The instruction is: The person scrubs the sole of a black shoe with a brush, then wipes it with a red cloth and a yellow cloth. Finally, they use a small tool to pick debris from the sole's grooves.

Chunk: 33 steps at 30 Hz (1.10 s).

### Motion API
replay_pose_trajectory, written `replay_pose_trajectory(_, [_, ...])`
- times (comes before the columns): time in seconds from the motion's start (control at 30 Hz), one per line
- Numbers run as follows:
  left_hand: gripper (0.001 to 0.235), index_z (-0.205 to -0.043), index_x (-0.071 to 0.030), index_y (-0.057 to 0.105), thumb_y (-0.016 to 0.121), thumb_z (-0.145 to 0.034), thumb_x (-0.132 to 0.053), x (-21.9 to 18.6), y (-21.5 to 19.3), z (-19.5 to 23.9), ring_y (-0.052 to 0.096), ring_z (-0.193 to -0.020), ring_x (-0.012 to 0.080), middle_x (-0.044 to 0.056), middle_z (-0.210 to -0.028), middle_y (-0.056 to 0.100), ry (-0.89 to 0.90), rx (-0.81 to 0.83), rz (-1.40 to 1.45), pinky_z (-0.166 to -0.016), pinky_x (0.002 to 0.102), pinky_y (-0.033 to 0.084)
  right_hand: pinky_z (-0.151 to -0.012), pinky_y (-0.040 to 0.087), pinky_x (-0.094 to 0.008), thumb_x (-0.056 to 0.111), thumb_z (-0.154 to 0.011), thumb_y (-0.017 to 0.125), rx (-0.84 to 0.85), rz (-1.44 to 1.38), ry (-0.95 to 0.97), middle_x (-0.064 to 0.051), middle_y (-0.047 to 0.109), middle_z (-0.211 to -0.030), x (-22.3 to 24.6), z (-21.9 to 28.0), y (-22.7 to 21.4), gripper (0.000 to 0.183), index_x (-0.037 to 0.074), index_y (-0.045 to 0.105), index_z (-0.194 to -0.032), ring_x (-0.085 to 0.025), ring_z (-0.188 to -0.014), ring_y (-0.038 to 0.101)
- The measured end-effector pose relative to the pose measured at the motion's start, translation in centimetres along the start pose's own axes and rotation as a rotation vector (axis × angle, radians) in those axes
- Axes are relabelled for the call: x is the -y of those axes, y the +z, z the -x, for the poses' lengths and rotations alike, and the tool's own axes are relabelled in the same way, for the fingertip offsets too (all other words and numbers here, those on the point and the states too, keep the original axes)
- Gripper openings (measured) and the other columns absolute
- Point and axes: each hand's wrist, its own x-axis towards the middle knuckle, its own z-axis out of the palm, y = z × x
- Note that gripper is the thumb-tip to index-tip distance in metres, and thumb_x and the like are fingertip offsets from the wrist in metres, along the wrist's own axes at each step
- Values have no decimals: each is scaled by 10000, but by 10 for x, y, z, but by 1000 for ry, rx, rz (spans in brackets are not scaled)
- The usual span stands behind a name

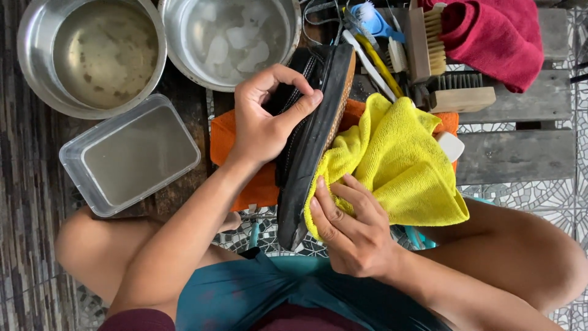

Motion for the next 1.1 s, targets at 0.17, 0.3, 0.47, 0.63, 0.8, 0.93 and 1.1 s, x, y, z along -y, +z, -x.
replay_pose_trajectory(0.17, [120,-962,-143,728,825,-1028,-119,1,-1,-1,674,-923,114,-15,-958,746,0,8,5,-896,277,541,-1155,597,-652,145,-1183,277,6,-231,62,-253,663,-1567,-5,10,0,527,-33,656,-1503,-491,-1274,782])
replay_pose_trajectory(0.3, [139,-947,-150,722,835,-1025,-129,0,-1,0,659,-908,93,-36,-946,735,-22,-5,6,-859,255,516,-1175,580,-668,147,-1160,289,17,-217,67,-262,675,-1549,0,8,-1,525,-35,654,-1491,-481,-1241,774])
replay_pose_trajectory(0.47, [142,-952,-131,724,841,-1029,-111,0,0,0,653,-903,97,-26,-950,737,-10,-11,-2,-883,262,515,-1144,568,-669,197,-1129,325,62,-140,22,-262,760,-1425,1,-11,-15,504,11,708,-1398,-426,-1141,793])
replay_pose_trajectory(0.63, [173,-921,-139,722,842,-1030,-79,2,-1,0,673,-870,106,-17,-905,750,27,-1,6,-890,282,542,-1023,594,-569,171,-1127,399,-7,-117,-83,-203,828,-1293,6,-18,-15,452,28,803,-1271,-340,-1045,811])
replay_pose_trajectory(0.8, [180,-908,-149,717,833,-1031,-85,4,-2,1,672,-877,102,-26,-898,744,17,6,2,-925,291,551,-1033,593,-503,157,-1133,426,49,-58,-189,-125,836,-1310,3,-10,-17,448,69,836,-1292,-251,-1090,782])
replay_pose_trajectory(0.93, [177,-914,-147,719,835,-1029,-79,7,-3,2,676,-875,104,-21,-901,748,30,11,2,-919,292,557,-1047,542,-487,167,-1163,387,89,-115,-263,-53,798,-1417,-4,3,-12,488,112,837,-1344,-198,-1157,720])
replay_pose_trajectory(1.1, [174,-908,-155,721,834,-1030,-104,5,-3,3,673,-872,95,-35,-895,745,12,-6,-10,-922,287,536,-1070,511,-456,145,-1164,544,84,-127,-341,16,784,-1451,-8,8,-8,352,142,860,-1319,-135,-1142,676])
